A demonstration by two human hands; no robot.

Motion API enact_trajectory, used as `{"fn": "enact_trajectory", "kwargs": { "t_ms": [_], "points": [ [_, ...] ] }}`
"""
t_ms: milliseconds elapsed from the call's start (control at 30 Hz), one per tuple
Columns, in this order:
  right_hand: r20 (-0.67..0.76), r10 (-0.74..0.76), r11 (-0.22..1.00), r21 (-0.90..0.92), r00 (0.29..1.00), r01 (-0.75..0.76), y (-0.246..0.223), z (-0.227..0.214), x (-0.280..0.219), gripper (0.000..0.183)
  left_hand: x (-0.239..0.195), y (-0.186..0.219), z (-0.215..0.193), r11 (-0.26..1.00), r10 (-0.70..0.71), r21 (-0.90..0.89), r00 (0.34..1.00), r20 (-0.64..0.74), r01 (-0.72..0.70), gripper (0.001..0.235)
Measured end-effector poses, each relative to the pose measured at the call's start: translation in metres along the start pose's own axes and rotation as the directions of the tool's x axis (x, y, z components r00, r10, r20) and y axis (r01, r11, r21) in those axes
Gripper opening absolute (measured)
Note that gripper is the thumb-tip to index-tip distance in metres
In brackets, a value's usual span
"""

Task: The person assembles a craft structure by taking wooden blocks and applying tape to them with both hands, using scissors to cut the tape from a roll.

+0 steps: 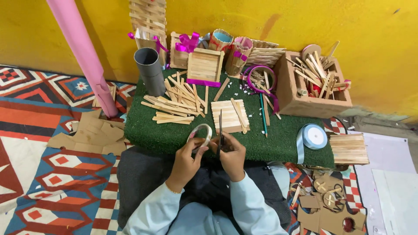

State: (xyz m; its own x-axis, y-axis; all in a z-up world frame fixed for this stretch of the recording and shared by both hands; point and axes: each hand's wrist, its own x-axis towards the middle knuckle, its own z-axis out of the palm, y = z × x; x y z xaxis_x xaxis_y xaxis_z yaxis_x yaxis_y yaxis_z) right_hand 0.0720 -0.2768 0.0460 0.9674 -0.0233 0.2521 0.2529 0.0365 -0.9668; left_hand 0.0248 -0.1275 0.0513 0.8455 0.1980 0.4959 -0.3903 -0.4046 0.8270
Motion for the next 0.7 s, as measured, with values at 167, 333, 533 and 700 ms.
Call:
{"fn": "enact_trajectory", "kwargs": {
  "t_ms": [167, 333, 533, 700],
  "points": [
    [0.0, -0.042, 0.999, 0.027, 0.999, 0.042, 0.013, -0.002, -0.003, 0.049, 0.001, -0.003, 0.005, 0.999, 0.003, 0.037, 1.0, -0.014, -0.002, 0.012],
    [-0.007, -0.061, 0.995, 0.082, 0.998, 0.062, 0.008, -0.006, -0.007, 0.047, 0.005, -0.008, 0.01, 0.997, 0.022, 0.071, 0.996, -0.082, -0.016, 0.011],
    [-0.047, 0.04, 0.999, 0.013, 0.998, -0.039, 0.01, -0.03, -0.01, 0.056, 0.031, 0.012, 0.007, 0.999, 0.051, 0.008, 0.985, -0.165, -0.051, 0.006],
    [0.058, 0.168, 0.982, 0.074, 0.984, -0.173, 0.055, -0.048, -0.034, 0.058, 0.054, 0.01, 0.002, 0.997, -0.037, 0.062, 0.995, -0.095, 0.043, 0.005]
  ]
}}
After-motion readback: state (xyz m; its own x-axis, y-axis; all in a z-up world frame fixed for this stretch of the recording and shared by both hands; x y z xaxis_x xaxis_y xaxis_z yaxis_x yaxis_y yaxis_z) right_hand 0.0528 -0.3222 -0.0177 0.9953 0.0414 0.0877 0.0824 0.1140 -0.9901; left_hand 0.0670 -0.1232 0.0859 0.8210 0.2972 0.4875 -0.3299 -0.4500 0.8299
